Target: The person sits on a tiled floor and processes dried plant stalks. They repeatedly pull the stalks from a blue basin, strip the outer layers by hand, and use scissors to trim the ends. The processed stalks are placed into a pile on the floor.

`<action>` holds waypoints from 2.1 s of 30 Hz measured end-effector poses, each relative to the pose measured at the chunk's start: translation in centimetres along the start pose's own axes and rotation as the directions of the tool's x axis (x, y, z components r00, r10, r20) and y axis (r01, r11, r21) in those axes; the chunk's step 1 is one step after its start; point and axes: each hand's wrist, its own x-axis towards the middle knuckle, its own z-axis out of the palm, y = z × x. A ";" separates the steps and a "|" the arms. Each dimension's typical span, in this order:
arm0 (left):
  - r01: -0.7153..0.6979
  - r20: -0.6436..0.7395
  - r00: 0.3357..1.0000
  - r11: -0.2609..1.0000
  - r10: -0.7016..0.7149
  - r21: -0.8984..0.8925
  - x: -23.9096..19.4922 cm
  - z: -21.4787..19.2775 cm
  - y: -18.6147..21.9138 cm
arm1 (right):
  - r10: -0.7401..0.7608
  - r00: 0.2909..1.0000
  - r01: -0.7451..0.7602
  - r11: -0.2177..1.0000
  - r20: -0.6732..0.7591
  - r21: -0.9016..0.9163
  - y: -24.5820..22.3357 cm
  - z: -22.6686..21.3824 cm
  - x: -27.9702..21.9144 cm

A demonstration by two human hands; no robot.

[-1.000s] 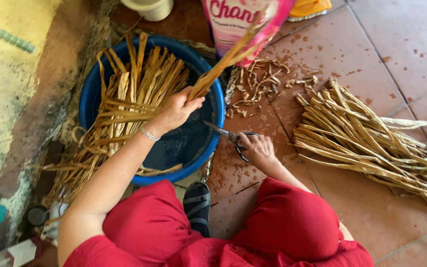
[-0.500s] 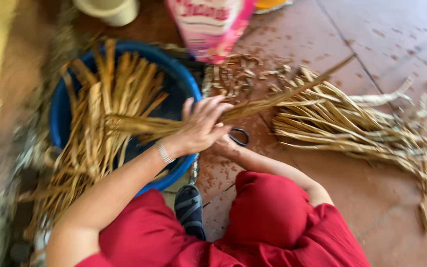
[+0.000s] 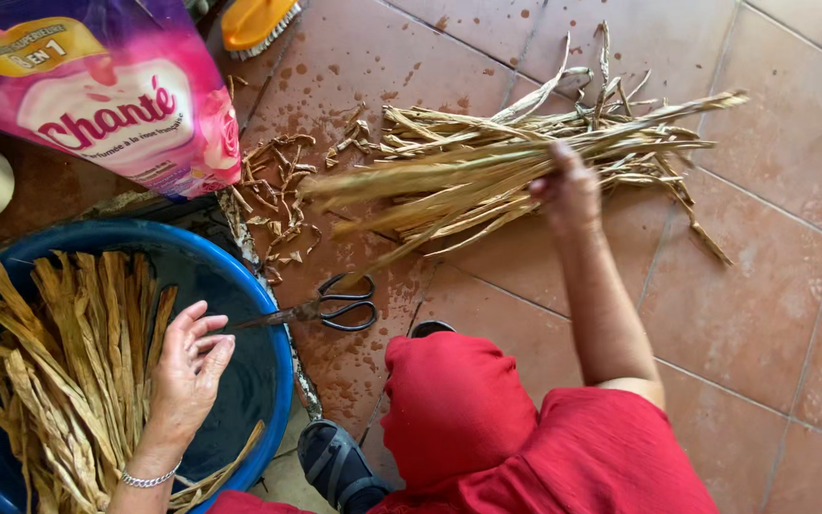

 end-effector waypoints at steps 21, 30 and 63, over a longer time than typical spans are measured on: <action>0.162 -0.017 0.986 0.986 -0.163 -0.047 2.0 -3.1 -7.0 | 0.130 0.953 -0.278 0.736 -0.274 -0.618 2.5 -14.8 11.5; 0.394 -0.373 0.821 0.901 -0.433 -0.180 -4.2 -12.6 -14.7 | -0.065 0.977 0.164 -0.381 0.204 -0.910 -2.3 -5.1 8.2; 0.239 -0.373 0.877 0.948 -0.303 -0.209 -6.4 -1.7 -28.8 | 0.810 0.362 0.006 0.493 0.462 -0.870 43.9 28.5 -26.4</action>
